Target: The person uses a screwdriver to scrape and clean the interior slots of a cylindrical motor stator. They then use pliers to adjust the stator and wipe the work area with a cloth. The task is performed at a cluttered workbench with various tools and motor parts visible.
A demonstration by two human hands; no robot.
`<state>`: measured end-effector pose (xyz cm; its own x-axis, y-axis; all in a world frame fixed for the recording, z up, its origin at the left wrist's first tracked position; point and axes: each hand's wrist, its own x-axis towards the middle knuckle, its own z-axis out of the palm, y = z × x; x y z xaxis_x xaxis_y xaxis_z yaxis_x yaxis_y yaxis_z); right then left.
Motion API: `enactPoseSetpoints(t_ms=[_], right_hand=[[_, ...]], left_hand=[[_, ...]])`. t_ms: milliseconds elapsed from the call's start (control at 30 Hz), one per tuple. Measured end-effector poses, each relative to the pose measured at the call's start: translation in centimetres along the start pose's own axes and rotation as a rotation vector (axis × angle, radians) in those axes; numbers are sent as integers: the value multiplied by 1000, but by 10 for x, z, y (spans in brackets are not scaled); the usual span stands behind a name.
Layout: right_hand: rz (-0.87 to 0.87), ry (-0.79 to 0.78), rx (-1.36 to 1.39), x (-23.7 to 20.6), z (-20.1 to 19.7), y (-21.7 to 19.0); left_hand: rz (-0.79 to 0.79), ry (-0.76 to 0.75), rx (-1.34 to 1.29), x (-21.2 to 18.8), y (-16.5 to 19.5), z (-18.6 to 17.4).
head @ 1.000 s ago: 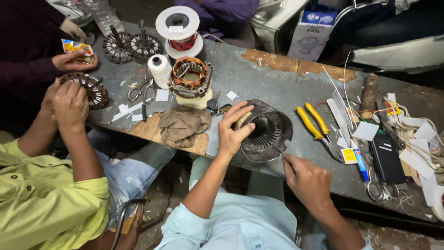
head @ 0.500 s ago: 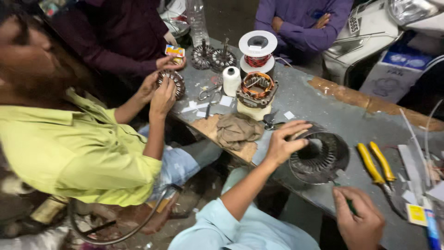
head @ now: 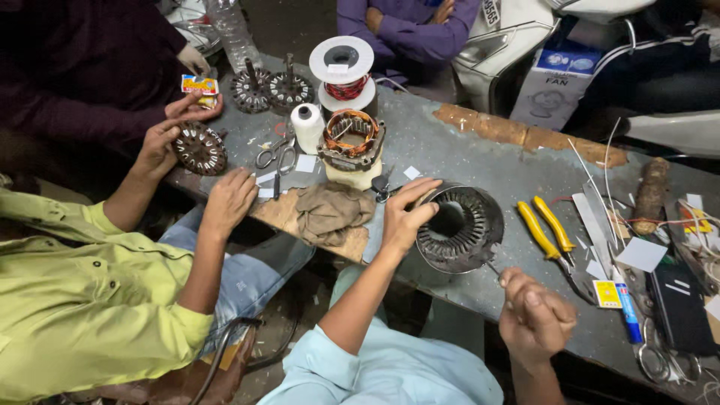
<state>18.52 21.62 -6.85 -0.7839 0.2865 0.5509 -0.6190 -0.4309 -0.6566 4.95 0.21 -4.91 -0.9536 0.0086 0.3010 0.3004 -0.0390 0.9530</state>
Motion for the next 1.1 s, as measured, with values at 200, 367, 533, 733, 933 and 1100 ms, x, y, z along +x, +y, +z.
enactPoseSetpoints(t_ms=[200, 367, 533, 733, 933, 1100], right_hand=[[-67, -29, 89, -10, -11, 3], [-39, -12, 19, -11, -11, -6], [-101, -32, -68, -19, 3, -19], [-135, 13, -99, -24, 9, -11], [-82, 66, -138, -19, 2, -19], [-73, 75, -82, -17, -8, -13]], left_hand=[[49, -18, 84, 0, -1, 5], [16, -62, 87, 4, 2, 7], [3, -51, 53, 4, 0, 1], [-45, -58, 44, 3, -1, -4], [-64, -67, 24, 7, 9, -2], [-58, -61, 13, 0, 12, 0]])
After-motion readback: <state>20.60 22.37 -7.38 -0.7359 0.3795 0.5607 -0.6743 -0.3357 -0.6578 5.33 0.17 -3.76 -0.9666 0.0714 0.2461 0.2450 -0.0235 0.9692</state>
